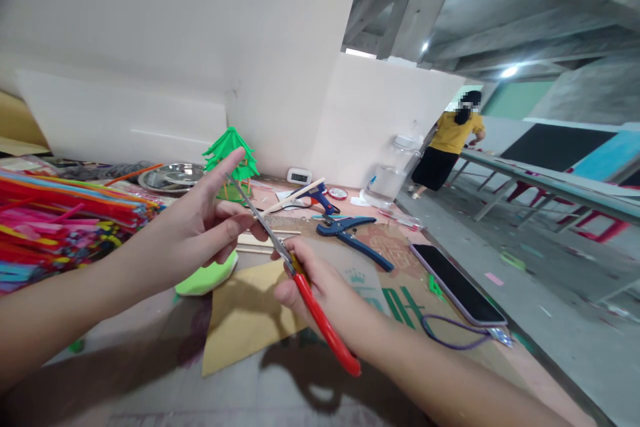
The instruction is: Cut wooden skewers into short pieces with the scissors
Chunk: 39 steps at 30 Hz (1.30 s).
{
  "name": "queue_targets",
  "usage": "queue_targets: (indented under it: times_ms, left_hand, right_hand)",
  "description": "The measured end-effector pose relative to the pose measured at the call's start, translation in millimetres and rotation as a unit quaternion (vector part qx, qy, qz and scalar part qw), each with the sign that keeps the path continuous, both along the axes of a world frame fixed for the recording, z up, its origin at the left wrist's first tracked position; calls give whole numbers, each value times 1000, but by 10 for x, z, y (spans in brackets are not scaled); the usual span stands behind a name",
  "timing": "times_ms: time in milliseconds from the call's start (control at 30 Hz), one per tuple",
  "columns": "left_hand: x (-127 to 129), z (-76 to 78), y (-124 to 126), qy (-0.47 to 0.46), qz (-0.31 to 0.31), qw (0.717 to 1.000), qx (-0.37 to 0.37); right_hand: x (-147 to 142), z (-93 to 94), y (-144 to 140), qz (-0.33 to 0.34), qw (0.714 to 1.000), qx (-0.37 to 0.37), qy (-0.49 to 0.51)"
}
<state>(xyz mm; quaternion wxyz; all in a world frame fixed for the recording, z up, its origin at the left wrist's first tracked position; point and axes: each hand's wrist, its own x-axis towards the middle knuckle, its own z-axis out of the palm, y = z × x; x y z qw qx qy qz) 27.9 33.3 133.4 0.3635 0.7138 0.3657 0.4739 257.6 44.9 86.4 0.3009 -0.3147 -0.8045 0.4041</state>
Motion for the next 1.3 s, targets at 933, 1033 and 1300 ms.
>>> queue_targets:
  times_ms: [933,1033,1300]
  left_hand:
    - [-90,252,36,288,95,951,55]
    - [-77,257,25,311,108,940,86]
    - [-61,193,-1,322,82,939,90]
  right_hand:
    - [-28,40,-10,-5,1000,12,22]
    - [-25,21,-5,-3,1000,-1,21]
    - [-52,79,-72,21,999,-31,29]
